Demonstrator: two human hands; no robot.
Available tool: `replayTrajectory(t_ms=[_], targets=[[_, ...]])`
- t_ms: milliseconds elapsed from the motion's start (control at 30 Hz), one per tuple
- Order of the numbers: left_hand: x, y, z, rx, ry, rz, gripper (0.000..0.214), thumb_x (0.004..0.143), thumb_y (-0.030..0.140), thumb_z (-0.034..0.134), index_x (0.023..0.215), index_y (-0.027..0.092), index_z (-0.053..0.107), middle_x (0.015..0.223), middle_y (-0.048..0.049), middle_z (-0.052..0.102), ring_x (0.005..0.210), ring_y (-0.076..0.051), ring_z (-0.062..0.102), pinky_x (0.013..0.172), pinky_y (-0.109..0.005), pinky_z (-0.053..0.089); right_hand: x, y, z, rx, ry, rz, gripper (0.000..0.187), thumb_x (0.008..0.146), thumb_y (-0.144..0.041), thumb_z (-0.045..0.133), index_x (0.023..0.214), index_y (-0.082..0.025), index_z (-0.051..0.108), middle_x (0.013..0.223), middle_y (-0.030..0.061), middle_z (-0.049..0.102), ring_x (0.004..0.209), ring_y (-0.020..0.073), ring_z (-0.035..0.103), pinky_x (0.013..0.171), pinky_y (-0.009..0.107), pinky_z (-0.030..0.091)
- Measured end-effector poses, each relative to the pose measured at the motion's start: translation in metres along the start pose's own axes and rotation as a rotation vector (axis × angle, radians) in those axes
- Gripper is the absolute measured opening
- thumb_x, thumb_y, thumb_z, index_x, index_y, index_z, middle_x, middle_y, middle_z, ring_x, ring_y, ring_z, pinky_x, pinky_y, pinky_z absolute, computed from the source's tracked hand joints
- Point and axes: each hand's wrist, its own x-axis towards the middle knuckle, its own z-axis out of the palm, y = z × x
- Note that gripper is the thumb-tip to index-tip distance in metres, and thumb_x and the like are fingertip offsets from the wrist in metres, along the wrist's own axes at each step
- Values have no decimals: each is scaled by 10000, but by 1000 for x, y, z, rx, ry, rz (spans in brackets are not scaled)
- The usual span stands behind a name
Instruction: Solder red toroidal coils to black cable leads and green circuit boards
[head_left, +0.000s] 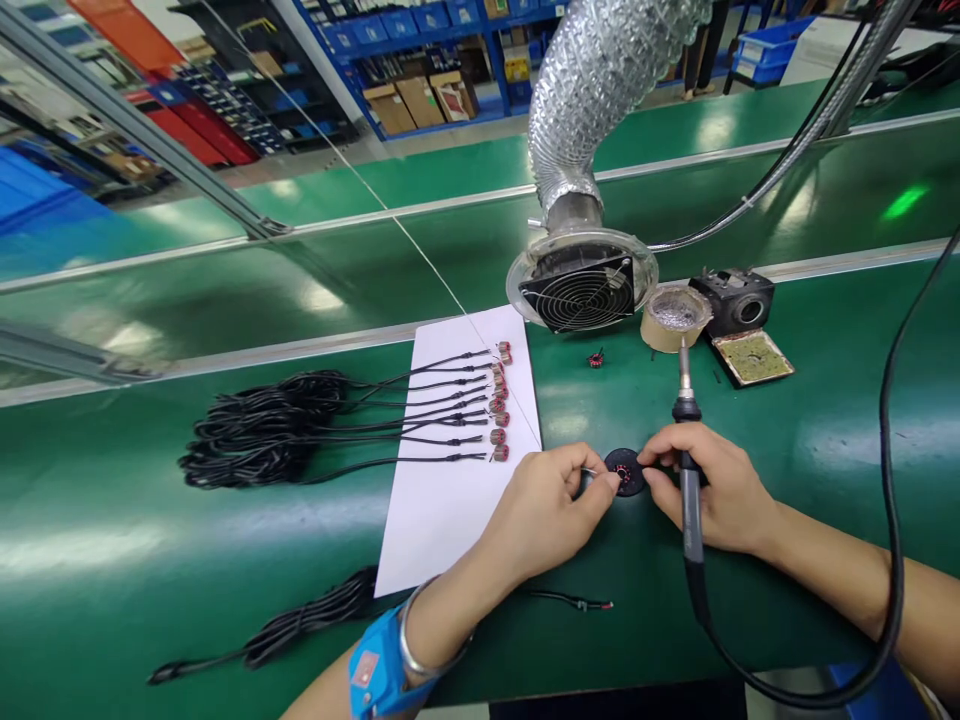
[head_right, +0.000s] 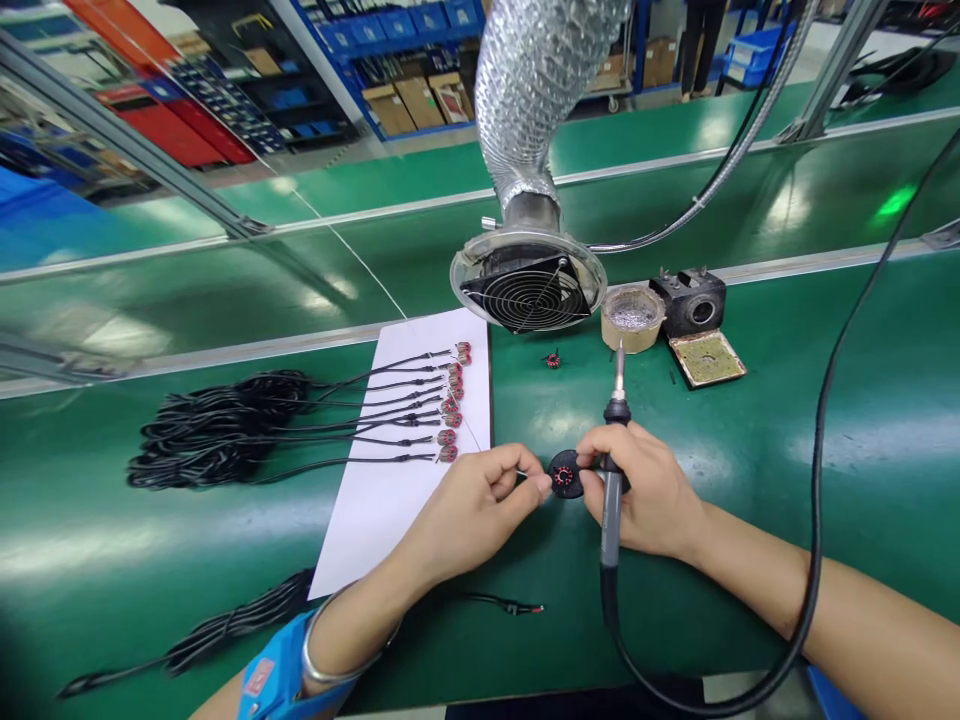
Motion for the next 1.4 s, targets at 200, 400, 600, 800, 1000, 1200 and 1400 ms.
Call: replayTrajectory(t_ms=[200, 400, 600, 800, 1000, 1200, 1400], targets=[[13, 9, 5, 54, 71, -9, 321, 818, 517, 603, 819, 215, 496, 498, 105, 348, 481, -114, 367, 494, -238, 240, 3, -3, 10, 80, -28, 66, 207, 824, -123, 566, 986, -240, 512, 793, -14, 637, 668, 116, 611, 614, 231, 523], [15, 8, 13, 57, 94, 0, 218, 845, 396, 579, 801, 223, 454, 498, 111, 329, 477, -108, 369, 506, -240, 242, 3, 1, 10, 71, -41, 6, 201, 845, -118, 561, 1000, -235, 509, 811, -8, 632, 668, 109, 609, 624, 227, 529], [12, 1, 8, 6, 52, 4, 164, 866, 365, 545, 820, 218, 488, 483, 114, 304, 462, -104, 327, 475, -234, 224, 4, 4, 9, 103, -63, 9, 264, 826, -96, 584, 1042, -229, 508, 848, -3, 657, 722, 114, 623, 672, 232, 542], [13, -2, -5, -53, -66, -10, 303, 897, 451, 479, 742, 198, 541, 512, 84, 341, 487, -105, 314, 471, -247, 219, 9, 3, 7, 49, -34, -70, 221, 837, -105, 570, 1013, -228, 517, 845, -4, 675, 702, 120, 615, 673, 253, 524], [19, -2, -5, -22, -100, 59, 413, 932, 458, 386, 670, 180, 543, 574, 40, 430, 558, -119, 391, 527, -257, 276, 14, 3, 10, 66, 2, -217, 269, 848, -57, 503, 1070, -206, 527, 849, 2, 686, 722, 126, 601, 688, 265, 520], [20, -4, 0, -27, -124, -16, 358, 873, 444, 480, 618, 194, 464, 532, 62, 360, 508, -102, 312, 468, -244, 234, 15, 10, 9, 22, -89, -297, 232, 901, -127, 494, 1117, -201, 530, 854, 21, 686, 717, 146, 567, 726, 318, 494], [15, -4, -6, 32, -113, 47, 201, 882, 295, 481, 718, 200, 549, 501, 80, 374, 470, -100, 337, 459, -224, 242, 15, 13, 6, -12, -149, -313, 238, 903, -127, 502, 1120, -223, 528, 832, 9, 690, 722, 156, 555, 716, 315, 460]])
